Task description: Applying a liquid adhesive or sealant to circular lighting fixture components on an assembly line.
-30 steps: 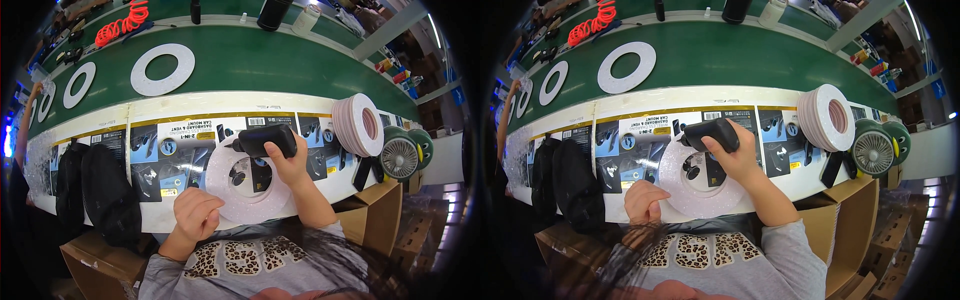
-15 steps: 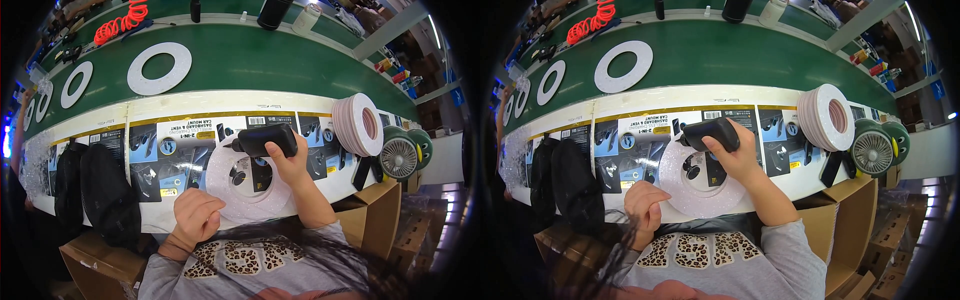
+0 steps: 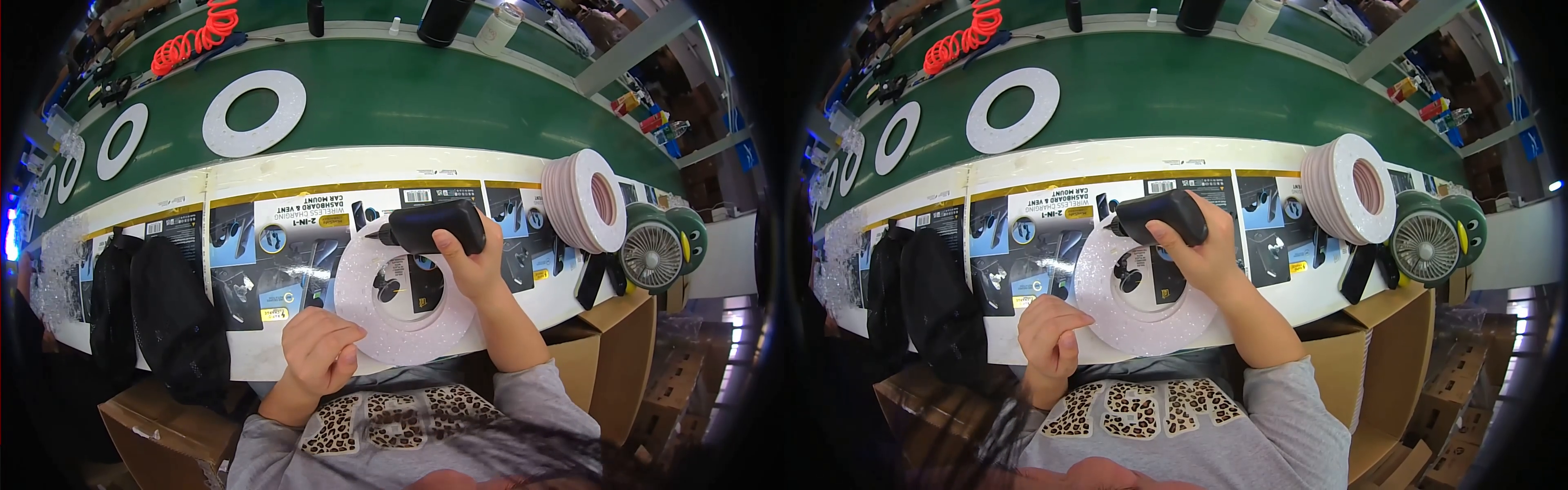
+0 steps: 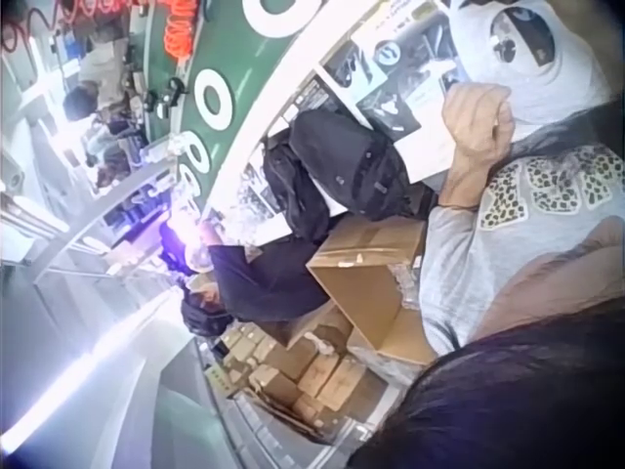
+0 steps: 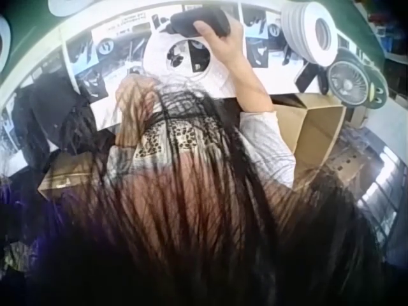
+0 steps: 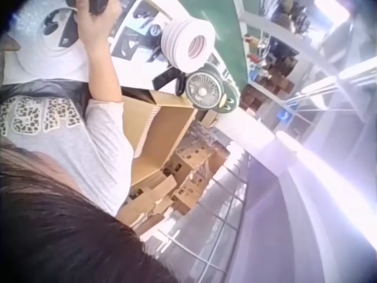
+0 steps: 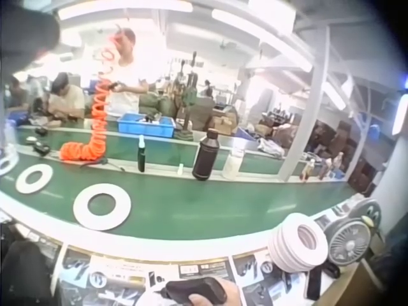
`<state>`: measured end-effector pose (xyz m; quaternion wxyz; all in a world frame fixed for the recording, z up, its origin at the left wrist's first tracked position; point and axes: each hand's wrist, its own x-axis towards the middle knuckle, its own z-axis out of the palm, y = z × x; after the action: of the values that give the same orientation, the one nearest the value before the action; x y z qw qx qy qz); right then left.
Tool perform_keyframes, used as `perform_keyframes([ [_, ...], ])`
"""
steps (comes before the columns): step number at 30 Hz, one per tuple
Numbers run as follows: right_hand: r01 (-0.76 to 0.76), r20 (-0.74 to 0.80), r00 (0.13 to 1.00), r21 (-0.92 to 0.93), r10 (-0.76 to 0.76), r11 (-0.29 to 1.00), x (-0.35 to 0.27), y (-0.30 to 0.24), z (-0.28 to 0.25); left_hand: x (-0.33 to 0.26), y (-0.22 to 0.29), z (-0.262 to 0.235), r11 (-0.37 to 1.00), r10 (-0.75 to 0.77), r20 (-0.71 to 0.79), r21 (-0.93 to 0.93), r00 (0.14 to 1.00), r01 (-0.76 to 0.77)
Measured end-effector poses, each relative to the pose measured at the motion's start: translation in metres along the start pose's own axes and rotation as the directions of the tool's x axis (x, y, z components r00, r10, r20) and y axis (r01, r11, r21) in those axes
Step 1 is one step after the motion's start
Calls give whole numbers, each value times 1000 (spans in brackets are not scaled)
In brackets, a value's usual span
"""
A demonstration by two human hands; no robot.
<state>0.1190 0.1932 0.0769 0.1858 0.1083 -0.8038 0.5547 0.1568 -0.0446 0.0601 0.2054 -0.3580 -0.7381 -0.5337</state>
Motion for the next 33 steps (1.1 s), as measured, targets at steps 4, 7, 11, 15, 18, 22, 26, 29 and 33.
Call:
perform_keyframes([
  [4, -6, -4, 1000, -6, 6, 1000, 0, -1, -2, -1, 2, 0, 1000, -29, 14, 8, 999, 29],
  [7, 1, 0, 1000, -16, -1, 1000, 1, 0, -1, 0, 3, 0, 1000, -31, 2, 3, 1000, 31],
  [11, 6, 8, 1000, -43, -5, 999, 1, 0, -3, -3, 3, -5, 1000, 6, -30, -9, 1000, -6],
  [15, -11, -73, 997, 31, 13, 999, -4, -2, -2, -7, 7, -11, 1000, -5, -41, -20, 999, 4],
  [18, -36, -95, 995, 82, 44, 996, -9, -11, -6, -10, 8, -13, 1000, 2, -35, -9, 999, -2],
  [22, -26, -23, 999, 115, 29, 993, -15, -13, -13, -15, 10, -19, 999, 43, -77, 8, 996, -43],
  [26, -33, 121, 992, 141, 16, 989, -14, -18, -8, -18, 10, -18, 1000, 24, -90, -10, 996, -25],
  [29, 36, 228, 973, 57, -48, 998, -10, -17, -5, -16, 7, -16, 999, 38, -91, -27, 995, -41],
  [33, 49, 237, 969, 58, -62, 997, -8, -19, -2, -13, 5, -18, 995, 94, -83, -36, 992, -97],
])
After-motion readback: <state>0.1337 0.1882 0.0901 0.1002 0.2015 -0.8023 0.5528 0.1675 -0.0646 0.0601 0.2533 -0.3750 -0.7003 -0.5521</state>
